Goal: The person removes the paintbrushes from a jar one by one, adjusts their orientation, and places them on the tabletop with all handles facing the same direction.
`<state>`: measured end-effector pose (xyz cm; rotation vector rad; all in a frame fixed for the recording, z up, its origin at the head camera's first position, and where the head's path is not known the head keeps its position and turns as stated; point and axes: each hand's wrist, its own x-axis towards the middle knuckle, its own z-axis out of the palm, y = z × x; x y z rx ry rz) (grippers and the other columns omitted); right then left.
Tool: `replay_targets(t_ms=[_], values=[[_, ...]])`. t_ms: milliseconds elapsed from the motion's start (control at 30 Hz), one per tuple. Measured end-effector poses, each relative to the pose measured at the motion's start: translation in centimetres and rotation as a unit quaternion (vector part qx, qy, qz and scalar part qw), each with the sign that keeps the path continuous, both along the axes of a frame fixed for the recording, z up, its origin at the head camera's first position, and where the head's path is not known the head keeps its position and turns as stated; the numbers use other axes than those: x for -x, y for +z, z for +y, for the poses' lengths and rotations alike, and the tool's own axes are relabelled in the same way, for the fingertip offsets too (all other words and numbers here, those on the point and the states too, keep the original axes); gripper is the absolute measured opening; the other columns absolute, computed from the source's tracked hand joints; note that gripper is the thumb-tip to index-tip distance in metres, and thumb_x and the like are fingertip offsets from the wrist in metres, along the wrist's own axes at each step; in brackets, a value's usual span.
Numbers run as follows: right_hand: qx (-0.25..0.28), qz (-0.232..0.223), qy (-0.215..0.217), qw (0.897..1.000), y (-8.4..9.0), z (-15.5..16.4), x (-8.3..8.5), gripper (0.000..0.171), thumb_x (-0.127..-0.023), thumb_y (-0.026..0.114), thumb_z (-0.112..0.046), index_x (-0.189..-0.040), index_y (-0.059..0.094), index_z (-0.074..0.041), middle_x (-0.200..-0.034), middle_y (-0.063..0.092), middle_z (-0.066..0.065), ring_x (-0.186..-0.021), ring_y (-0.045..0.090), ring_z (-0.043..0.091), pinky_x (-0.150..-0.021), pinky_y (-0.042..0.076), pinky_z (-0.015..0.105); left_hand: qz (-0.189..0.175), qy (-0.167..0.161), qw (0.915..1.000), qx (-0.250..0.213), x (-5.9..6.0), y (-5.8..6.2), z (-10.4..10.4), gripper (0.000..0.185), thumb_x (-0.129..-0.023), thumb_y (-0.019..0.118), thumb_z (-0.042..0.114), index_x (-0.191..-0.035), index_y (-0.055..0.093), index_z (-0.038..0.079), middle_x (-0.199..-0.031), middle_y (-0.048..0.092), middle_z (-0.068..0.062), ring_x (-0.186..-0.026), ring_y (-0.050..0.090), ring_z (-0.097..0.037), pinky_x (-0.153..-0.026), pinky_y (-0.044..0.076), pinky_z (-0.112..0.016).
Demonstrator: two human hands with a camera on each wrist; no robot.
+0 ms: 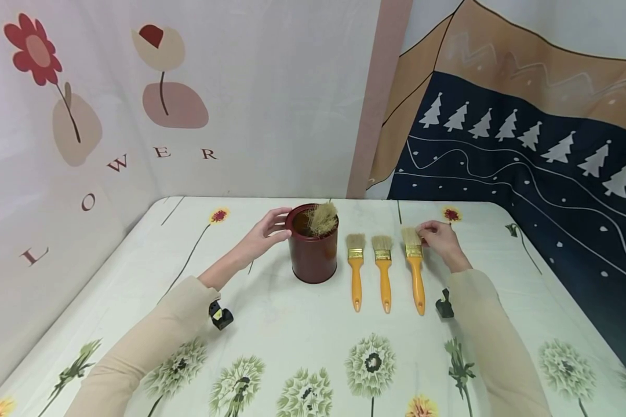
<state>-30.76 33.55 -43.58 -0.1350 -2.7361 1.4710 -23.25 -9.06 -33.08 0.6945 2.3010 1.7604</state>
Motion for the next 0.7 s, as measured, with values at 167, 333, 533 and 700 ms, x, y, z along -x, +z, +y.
replay_targets(t_ms=[167, 333, 533, 700], values=[[0.011, -0.030, 0.004, 0.999, 2.8, -2.1, -2.2, 0.033, -0.092, 0.044, -0.018, -0.112, 0.048, 0.008, -0.103, 0.049, 0.018, -0.077, 0.050, 0.018, -0.054, 0.046, 0.015, -0.002, 0.001, 1.0000, 0.002, 0.0, 0.0, 0.0, 0.054, -0.088, 0.056, 0.013, -0.134, 0.029, 0.004, -0.131, 0.037, -0.017, -0.118, 0.037, -0.029, -0.092, 0.037, -0.038], [0.000, -0.051, 0.007, 0.999, 3.8, -3.0, -3.0, 0.031, -0.092, 0.043, -0.013, -0.113, 0.047, 0.009, -0.103, 0.049, 0.019, -0.077, 0.051, 0.015, -0.063, 0.048, 0.019, -0.001, 0.000, 1.0000, 0.002, 0.0, 0.0, 0.0, 0.054, -0.088, 0.055, 0.012, -0.134, 0.029, 0.004, -0.131, 0.036, -0.017, -0.117, 0.037, -0.029, -0.092, 0.037, -0.038], [-0.011, -0.050, 0.024, 0.998, 4.0, -3.2, -3.2, 0.033, -0.093, 0.043, -0.013, -0.114, 0.046, 0.012, -0.100, 0.051, 0.019, -0.073, 0.052, 0.010, -0.067, 0.049, 0.023, -0.002, 0.001, 1.0000, 0.004, 0.0, 0.1, 0.0, 0.054, -0.088, 0.056, 0.013, -0.134, 0.029, 0.004, -0.131, 0.037, -0.017, -0.117, 0.037, -0.028, -0.091, 0.037, -0.038], [-0.018, -0.060, 0.024, 0.998, 4.0, -3.1, -3.3, 0.033, -0.093, 0.044, -0.014, -0.114, 0.046, 0.012, -0.097, 0.052, 0.019, -0.072, 0.052, 0.011, -0.066, 0.049, 0.024, -0.001, 0.001, 1.0000, 0.005, -0.1, 0.1, 0.0, 0.054, -0.088, 0.056, 0.013, -0.134, 0.029, 0.004, -0.131, 0.037, -0.017, -0.118, 0.037, -0.029, -0.092, 0.037, -0.038]])
